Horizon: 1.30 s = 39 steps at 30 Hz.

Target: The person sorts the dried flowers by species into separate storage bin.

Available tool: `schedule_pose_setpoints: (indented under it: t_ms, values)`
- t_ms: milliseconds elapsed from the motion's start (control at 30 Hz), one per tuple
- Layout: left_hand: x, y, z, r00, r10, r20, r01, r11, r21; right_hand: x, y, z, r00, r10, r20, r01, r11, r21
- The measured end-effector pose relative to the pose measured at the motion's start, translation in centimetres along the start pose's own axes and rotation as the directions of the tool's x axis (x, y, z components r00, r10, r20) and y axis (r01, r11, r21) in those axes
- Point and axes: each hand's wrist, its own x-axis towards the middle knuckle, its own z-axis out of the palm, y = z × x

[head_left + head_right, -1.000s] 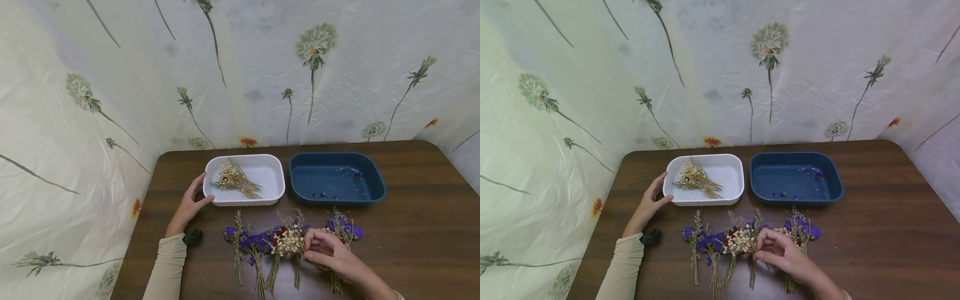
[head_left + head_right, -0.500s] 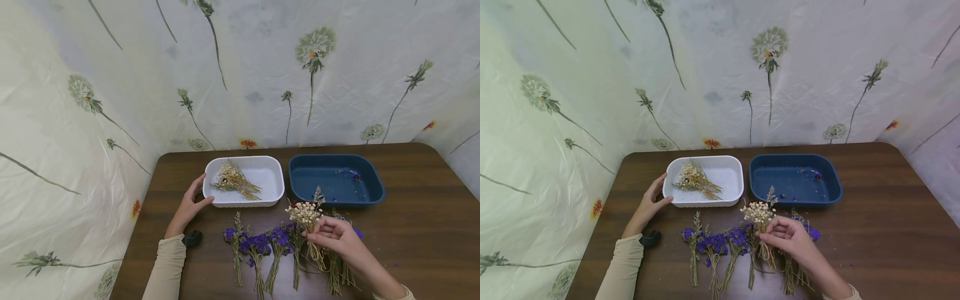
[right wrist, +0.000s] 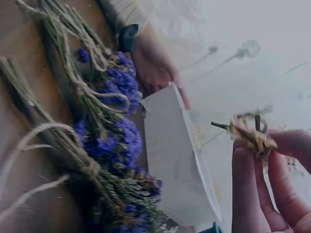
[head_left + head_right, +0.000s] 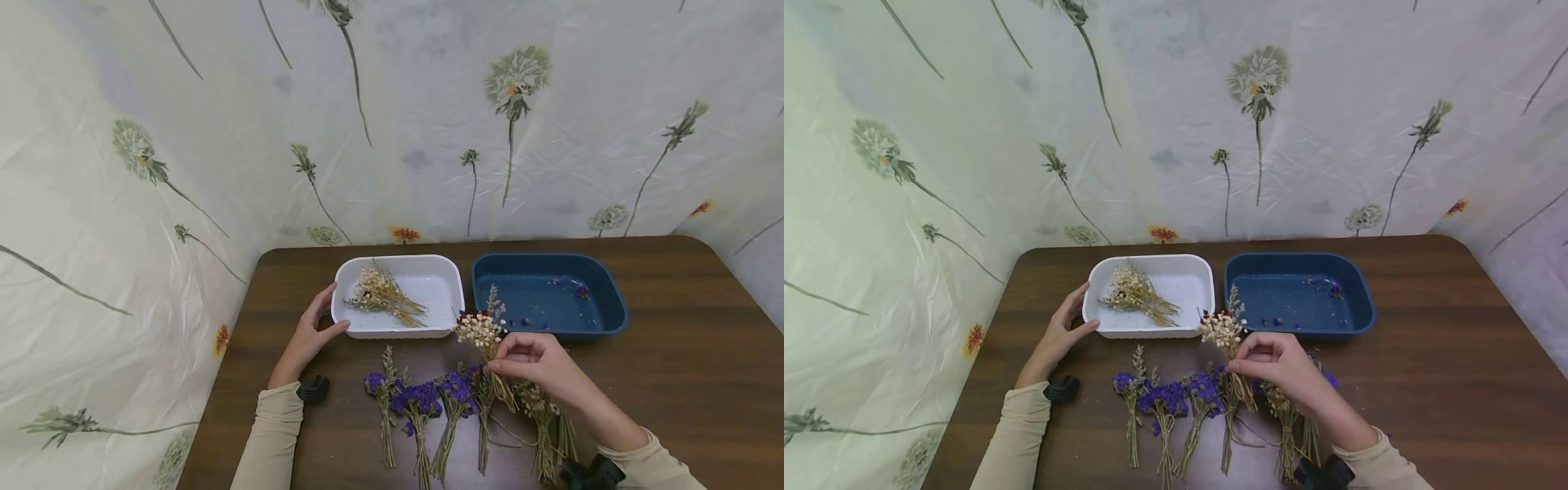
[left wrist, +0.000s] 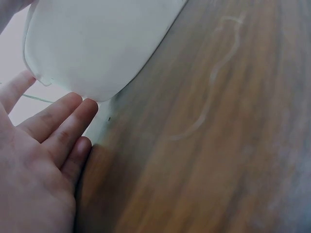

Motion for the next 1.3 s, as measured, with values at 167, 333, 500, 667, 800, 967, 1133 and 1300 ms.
schedule_pose_setpoints:
  t_ms: [167,333,500,667,800,967,1133,1300]
  values:
    - [0.0,-0.2,-0.1,1.000,0.002,0.003,-0.002,1.000,-0.002,1.1,-1.2,-0.3,0.996,0.078,-0.035,-0.080,0.994,-0.071]
    - [0.1,-0.1,0.0,1.000,0.010,0.001,-0.010,1.000,-0.004,2.4,-1.7,-0.7,0.994,0.102,-0.032,-0.106,0.985,-0.138]
    - [0.2,-0.1,-0.1,1.000,0.012,0.000,-0.012,1.000,-0.005,4.1,-2.1,-1.0,0.997,0.075,-0.022,-0.078,0.976,-0.201]
    - [0.1,0.0,0.0,1.000,-0.001,0.003,0.001,1.000,-0.025,5.8,-2.6,-1.3,1.000,0.025,-0.016,-0.028,0.964,-0.265]
    - [0.1,0.2,-0.1,1.000,-0.001,0.004,0.001,1.000,-0.029,7.2,-3.0,-1.5,1.000,-0.012,0.019,0.017,0.956,-0.293]
    - [0.2,0.2,0.0,1.000,0.003,0.008,-0.003,1.000,-0.016,8.7,-3.3,-1.7,0.997,-0.038,0.062,0.057,0.940,-0.336]
    - [0.1,0.1,-0.1,1.000,0.004,0.012,-0.004,1.000,-0.017,10.3,-3.9,-1.9,0.996,-0.029,0.079,0.055,0.937,-0.346]
    - [0.1,0.3,-0.1,1.000,0.006,0.014,-0.006,1.000,-0.020,12.0,-4.2,-2.0,0.996,-0.005,0.091,0.039,0.923,-0.383]
